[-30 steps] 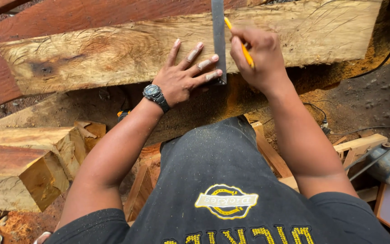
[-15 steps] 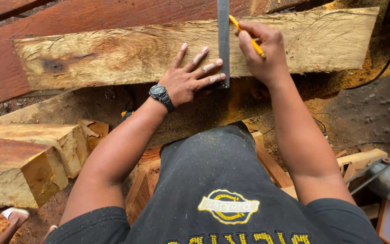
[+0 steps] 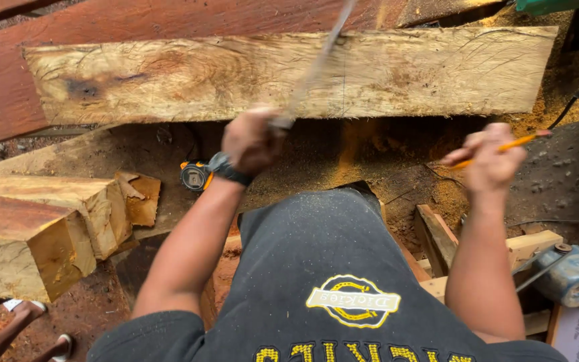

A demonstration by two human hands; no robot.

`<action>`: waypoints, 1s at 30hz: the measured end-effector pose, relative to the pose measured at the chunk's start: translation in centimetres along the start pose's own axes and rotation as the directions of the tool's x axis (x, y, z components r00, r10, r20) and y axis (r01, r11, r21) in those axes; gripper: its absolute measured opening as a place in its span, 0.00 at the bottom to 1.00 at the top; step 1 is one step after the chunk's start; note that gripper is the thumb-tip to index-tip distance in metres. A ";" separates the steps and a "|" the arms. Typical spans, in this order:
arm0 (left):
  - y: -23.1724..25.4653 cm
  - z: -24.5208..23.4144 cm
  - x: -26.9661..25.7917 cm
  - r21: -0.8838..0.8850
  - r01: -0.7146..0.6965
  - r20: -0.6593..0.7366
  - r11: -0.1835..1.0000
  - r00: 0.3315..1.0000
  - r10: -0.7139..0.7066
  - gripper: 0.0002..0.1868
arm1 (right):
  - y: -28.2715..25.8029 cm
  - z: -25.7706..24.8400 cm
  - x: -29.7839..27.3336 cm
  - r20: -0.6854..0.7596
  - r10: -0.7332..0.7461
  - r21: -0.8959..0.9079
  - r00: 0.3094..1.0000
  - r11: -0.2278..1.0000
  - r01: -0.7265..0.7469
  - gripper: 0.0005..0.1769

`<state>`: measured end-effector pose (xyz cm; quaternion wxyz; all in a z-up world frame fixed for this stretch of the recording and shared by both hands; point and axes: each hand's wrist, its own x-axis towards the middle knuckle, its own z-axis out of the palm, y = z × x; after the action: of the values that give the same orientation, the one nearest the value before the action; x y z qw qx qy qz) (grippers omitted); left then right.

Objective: Measuring, marking, and cutting wooden beams using a tape measure, square, pencil, and circular saw

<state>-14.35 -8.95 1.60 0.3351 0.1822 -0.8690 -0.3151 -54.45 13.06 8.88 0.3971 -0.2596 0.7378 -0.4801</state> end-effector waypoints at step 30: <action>-10.7 -26.5 -8.9 0.128 0.989 -0.814 0.076 0.148 -0.562 0.29 | 5.2 -11.3 8.6 -0.719 -0.240 -0.122 0.652 0.967 0.222 0.19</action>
<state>11.56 -23.41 5.53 0.2380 0.8392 -0.4873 -0.0414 -68.67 14.26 3.74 0.0038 -0.1434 0.8008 -0.5815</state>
